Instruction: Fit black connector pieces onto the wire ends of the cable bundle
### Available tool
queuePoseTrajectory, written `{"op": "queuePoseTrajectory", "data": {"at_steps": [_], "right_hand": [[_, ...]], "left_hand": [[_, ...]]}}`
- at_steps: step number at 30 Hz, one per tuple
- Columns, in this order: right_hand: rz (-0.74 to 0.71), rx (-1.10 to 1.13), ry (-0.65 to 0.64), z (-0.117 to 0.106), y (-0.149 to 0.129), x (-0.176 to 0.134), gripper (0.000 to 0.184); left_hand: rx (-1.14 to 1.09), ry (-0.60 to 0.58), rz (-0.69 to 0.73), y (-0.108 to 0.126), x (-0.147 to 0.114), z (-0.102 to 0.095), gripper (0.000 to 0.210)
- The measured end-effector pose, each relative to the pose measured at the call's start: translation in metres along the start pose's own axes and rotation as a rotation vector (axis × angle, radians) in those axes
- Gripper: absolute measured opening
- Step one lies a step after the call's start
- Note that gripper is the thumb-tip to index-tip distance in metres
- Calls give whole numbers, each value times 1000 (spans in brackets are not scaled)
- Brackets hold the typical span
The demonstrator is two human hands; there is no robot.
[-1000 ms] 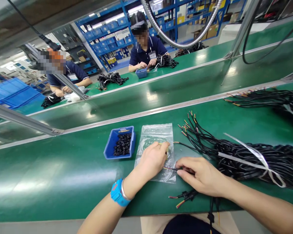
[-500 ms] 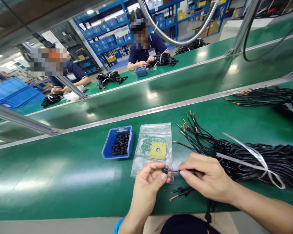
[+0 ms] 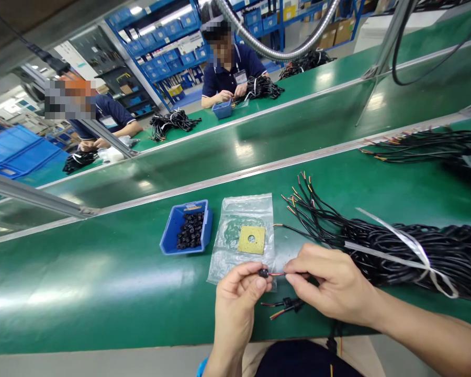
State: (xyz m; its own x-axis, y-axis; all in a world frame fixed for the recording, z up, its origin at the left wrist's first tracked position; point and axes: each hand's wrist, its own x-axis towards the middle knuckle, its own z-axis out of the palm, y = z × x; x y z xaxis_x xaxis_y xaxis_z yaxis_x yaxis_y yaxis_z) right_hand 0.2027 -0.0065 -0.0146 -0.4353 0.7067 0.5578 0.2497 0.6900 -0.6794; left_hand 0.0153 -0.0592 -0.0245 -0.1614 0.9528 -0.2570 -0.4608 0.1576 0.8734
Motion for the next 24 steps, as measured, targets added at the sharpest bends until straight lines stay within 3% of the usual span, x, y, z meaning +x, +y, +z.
{"op": "queuePoseTrajectory", "data": {"at_steps": [7, 16, 24], "right_hand": [[22, 17, 12, 2, 1, -1, 11], [82, -62, -96, -4, 2, -5, 6], [-118, -246, -166, 1, 9, -20, 15]], "left_hand": [[194, -68, 192, -5, 1, -5, 17], [-13, -138, -34, -23, -2, 10, 25], [6, -106, -56, -35, -8, 1, 24]]}}
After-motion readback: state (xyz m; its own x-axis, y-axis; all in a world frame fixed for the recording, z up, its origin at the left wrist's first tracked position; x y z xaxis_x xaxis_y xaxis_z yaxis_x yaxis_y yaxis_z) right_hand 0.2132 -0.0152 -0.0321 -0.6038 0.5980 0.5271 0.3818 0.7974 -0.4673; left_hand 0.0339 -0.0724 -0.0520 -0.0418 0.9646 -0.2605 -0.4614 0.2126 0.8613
